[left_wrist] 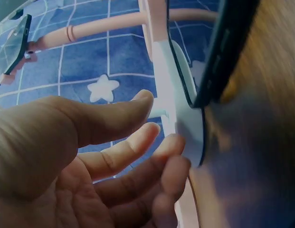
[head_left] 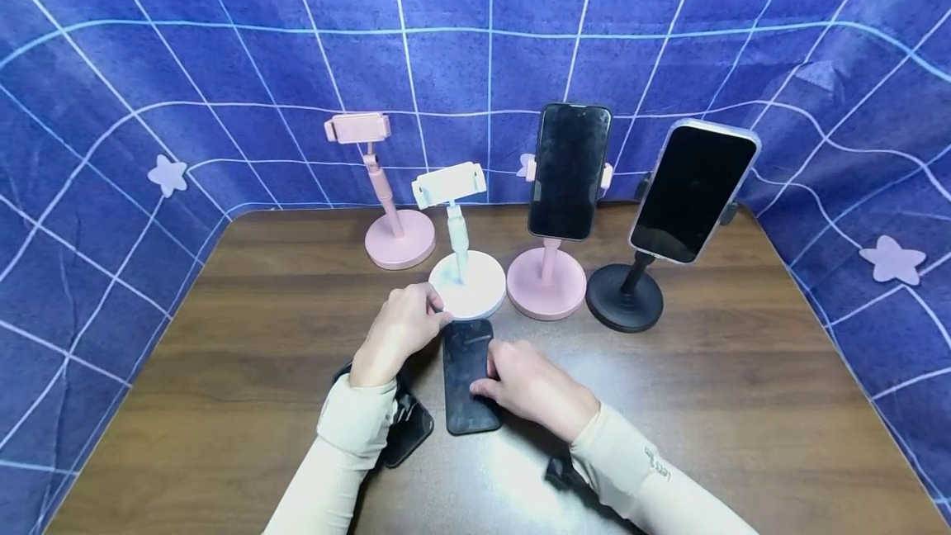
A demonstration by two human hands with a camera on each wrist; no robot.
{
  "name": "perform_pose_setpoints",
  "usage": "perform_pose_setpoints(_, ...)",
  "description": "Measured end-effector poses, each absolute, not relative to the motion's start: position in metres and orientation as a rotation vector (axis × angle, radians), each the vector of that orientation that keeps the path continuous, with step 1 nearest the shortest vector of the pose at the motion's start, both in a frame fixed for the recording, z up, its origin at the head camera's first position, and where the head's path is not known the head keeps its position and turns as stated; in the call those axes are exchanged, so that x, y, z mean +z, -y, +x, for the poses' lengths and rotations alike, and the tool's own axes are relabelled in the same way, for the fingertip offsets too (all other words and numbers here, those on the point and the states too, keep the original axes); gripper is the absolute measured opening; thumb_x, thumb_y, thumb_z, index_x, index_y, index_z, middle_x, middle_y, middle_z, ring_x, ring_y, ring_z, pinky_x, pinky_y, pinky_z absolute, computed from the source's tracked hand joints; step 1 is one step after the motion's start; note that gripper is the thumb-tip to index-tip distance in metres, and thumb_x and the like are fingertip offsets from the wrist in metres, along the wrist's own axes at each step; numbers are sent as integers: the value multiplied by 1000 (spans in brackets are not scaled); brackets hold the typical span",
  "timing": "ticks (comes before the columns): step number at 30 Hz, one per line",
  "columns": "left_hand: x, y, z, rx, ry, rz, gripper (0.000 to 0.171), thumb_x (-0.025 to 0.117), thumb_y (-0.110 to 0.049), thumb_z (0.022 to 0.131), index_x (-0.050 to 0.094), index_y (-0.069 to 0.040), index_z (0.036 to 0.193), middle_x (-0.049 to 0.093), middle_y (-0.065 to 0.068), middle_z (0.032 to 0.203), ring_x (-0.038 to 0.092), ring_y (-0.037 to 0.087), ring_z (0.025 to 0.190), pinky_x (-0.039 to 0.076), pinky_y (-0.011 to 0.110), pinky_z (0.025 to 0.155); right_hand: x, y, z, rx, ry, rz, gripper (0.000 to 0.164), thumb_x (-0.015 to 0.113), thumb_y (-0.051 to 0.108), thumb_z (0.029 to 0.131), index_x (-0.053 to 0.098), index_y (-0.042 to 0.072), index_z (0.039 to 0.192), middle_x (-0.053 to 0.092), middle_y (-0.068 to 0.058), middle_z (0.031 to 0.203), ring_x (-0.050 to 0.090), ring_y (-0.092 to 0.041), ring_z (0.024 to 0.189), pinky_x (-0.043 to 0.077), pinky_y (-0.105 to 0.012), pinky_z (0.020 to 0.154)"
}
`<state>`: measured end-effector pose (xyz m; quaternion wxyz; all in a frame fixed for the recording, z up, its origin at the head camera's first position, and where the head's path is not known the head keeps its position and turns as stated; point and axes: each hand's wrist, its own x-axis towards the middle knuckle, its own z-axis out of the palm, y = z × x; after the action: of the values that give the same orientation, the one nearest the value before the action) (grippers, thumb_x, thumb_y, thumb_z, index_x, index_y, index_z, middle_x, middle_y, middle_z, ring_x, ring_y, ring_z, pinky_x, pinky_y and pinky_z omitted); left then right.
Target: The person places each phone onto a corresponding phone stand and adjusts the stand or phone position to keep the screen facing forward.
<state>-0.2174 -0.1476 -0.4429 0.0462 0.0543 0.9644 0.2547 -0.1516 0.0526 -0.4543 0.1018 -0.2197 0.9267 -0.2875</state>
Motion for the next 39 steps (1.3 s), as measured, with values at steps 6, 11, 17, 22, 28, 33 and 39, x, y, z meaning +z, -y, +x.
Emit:
perform_pose_setpoints(6,-443,143,-218,682,-2870,142,19,80,-26,91,72,-14,78,66,-1,75,61,19,70,49,33,63,-447,-48,-140,-724,-2630,-600,43,93,32,74,59,9,87,61,-3,75,60,-17,70,53,-36,67)
perform_pose_setpoints(11,-447,140,-215,619,-2858,123,19,79,-28,91,77,-16,77,68,-2,74,62,20,71,49,35,64,-450,-46,-136,-668,-2630,-702,48,97,23,66,57,9,88,60,-2,72,58,-15,68,53,-35,66)
perform_pose_setpoints(17,-449,136,-213,576,-2853,125,14,78,-30,92,82,-19,85,70,-2,78,64,21,75,52,40,66,-453,-49,-136,-742,-2627,-701,51,98,20,64,56,7,91,62,-4,75,59,-15,69,53,-35,68)
perform_pose_setpoints(22,-450,132,-211,551,-2835,131,14,78,-30,92,81,-17,89,70,0,81,64,22,76,52,40,68,-455,-49,-135,-777,-2649,-700,61,97,16,63,52,3,101,66,-12,81,63,-21,74,55,-38,72)
perform_pose_setpoints(28,-443,128,-206,537,-2832,164,24,77,-32,93,73,-9,87,66,4,78,62,22,71,50,36,65,-455,-47,-134,-875,-2648,-676,59,97,11,59,53,3,99,66,-14,82,62,-21,73,54,-38,70)
perform_pose_setpoints(33,-438,128,-204,636,-2863,177,34,74,-30,95,61,-9,73,51,1,66,54,19,61,43,29,56,-453,-46,-133,-882,-2639,-627,58,98,11,58,56,3,98,66,-13,83,61,-20,74,55,-38,73)
perform_pose_setpoints(39,-436,135,-205,814,-2866,230,17,71,-17,97,69,-5,85,66,4,77,61,19,74,52,33,69,-455,-45,-133,-868,-2652,-650,58,98,12,61,53,4,96,66,-13,81,63,-21,74,55,-40,71)
